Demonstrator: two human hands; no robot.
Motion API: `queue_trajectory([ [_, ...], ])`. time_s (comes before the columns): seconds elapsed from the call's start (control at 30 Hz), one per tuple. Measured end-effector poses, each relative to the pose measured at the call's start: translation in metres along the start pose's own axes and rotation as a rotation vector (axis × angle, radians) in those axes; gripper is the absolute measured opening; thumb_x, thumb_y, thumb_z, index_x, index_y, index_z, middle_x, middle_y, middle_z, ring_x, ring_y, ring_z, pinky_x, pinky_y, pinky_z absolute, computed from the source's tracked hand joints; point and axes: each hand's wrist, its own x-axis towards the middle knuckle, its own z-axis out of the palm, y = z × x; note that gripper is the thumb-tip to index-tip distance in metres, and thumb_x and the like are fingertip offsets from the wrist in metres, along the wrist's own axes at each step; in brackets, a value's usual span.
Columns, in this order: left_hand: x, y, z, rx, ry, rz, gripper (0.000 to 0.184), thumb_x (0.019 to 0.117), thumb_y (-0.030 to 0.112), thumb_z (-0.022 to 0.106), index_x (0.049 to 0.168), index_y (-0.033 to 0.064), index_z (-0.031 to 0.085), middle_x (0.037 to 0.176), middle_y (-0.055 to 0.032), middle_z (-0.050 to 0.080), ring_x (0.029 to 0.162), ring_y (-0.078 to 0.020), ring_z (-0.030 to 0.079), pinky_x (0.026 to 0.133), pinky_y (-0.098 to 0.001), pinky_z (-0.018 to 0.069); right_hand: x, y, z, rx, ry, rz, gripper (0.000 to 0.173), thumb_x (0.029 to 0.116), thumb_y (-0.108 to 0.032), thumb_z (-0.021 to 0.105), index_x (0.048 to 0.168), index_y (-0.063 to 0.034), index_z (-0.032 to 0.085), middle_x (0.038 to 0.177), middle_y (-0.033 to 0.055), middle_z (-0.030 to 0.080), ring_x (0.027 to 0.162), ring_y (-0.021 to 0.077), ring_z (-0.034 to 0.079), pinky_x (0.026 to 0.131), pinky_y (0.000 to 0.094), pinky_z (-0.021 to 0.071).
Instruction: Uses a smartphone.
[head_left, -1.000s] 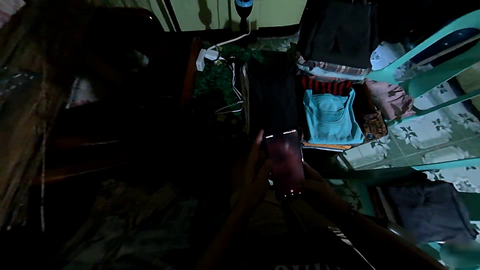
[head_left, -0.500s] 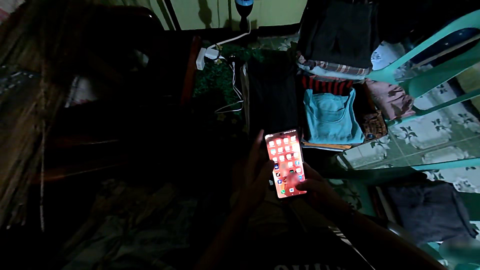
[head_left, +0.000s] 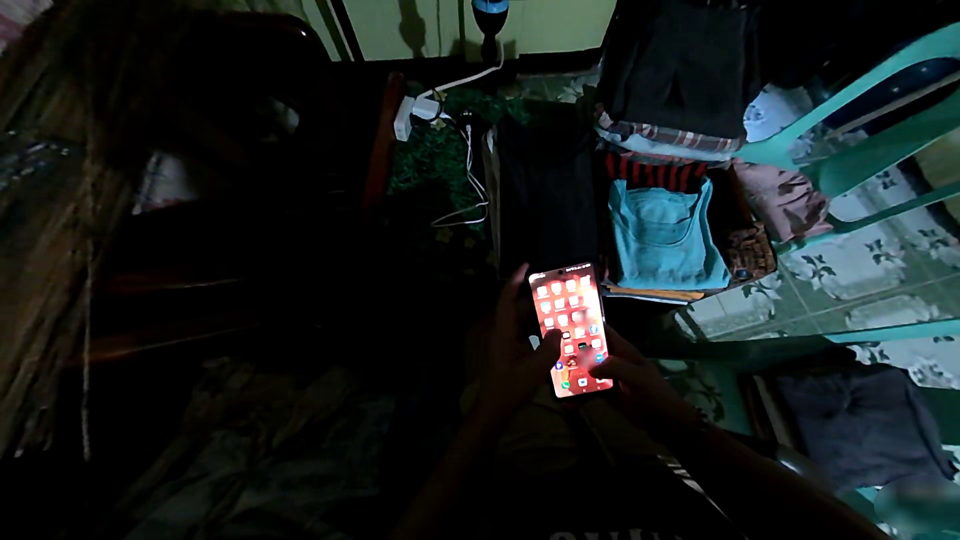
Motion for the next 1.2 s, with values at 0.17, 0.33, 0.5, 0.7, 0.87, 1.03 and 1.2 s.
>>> queue_trajectory([
  [0.17,-0.001,-0.004,-0.003,0.013,-0.022,0.062,0.076,0.0921,0.007,0.065,0.159,0.0102,0.027,0.122,-0.0075,0.067,0.102,-0.0123,0.068,0.088,-0.0317,0.0599,-0.002,-0.002,0.005,-0.093,0.052,0.004,0.052,0.1038,-0.032,0.053,0.146,-0.0053,0.038,0.116,-0.0004,0.067,0.103,0.0113,0.069,0.086,0.0332,0.0619],
  [0.33,-0.003,-0.004,-0.003,0.036,0.049,0.069,0.067,0.0932,0.009,0.063,0.153,0.0064,0.033,0.120,-0.0070,0.067,0.100,-0.0119,0.069,0.082,-0.0299,0.0607,-0.001,0.003,0.000,-0.042,0.006,0.001,0.055,0.1020,-0.040,0.056,0.143,-0.0064,0.042,0.117,0.0016,0.068,0.104,0.0137,0.069,0.087,0.0341,0.0613],
  [0.5,-0.002,-0.001,-0.003,0.067,0.139,0.063,0.056,0.0923,0.010,0.065,0.143,0.0026,0.043,0.111,-0.0075,0.069,0.092,-0.0130,0.070,0.078,-0.0305,0.0617,0.000,0.010,-0.005,-0.090,-0.020,-0.005,0.047,0.1060,-0.030,0.048,0.145,-0.0042,0.044,0.122,0.0045,0.067,0.110,0.0139,0.067,0.094,0.0337,0.0583],
  [0.7,-0.002,0.001,0.000,0.026,0.220,0.027,0.053,0.0865,0.006,0.071,0.134,0.0042,0.048,0.102,-0.0068,0.072,0.085,-0.0138,0.072,0.073,-0.0298,0.0623,0.000,0.014,-0.008,-0.172,-0.010,0.023,0.053,0.1057,-0.030,0.047,0.152,-0.0043,0.040,0.128,0.0087,0.065,0.113,0.0175,0.066,0.095,0.0367,0.0583],
  [0.87,-0.002,0.006,0.003,0.161,0.305,-0.075,0.063,0.0797,0.020,0.080,0.132,0.0056,0.049,0.098,-0.0028,0.072,0.083,-0.0086,0.071,0.071,-0.0266,0.0607,0.000,0.017,-0.007,-0.231,-0.008,0.025,0.058,0.1037,-0.035,0.052,0.153,-0.0065,0.040,0.129,0.0083,0.065,0.113,0.0177,0.067,0.094,0.0376,0.0593],
  [1.03,-0.002,0.008,0.004,0.175,0.323,-0.071,0.058,0.0802,0.016,0.079,0.128,0.0058,0.049,0.097,-0.0012,0.072,0.082,-0.0061,0.070,0.070,-0.0241,0.0600,0.000,0.017,-0.008,-0.228,-0.065,0.011,0.053,0.1059,-0.031,0.048,0.153,-0.0071,0.040,0.131,0.0085,0.063,0.114,0.0176,0.066,0.096,0.0374,0.0581],
  [1.2,-0.004,0.003,0.000,0.009,0.237,0.023,0.040,0.0941,0.005,0.059,0.133,0.0042,0.051,0.102,-0.0046,0.071,0.086,-0.0113,0.070,0.075,-0.0289,0.0612,0.000,0.022,-0.010,-0.178,-0.033,-0.004,0.056,0.1061,-0.032,0.049,0.154,-0.0057,0.036,0.131,0.0074,0.064,0.115,0.0164,0.066,0.097,0.0367,0.0580],
])
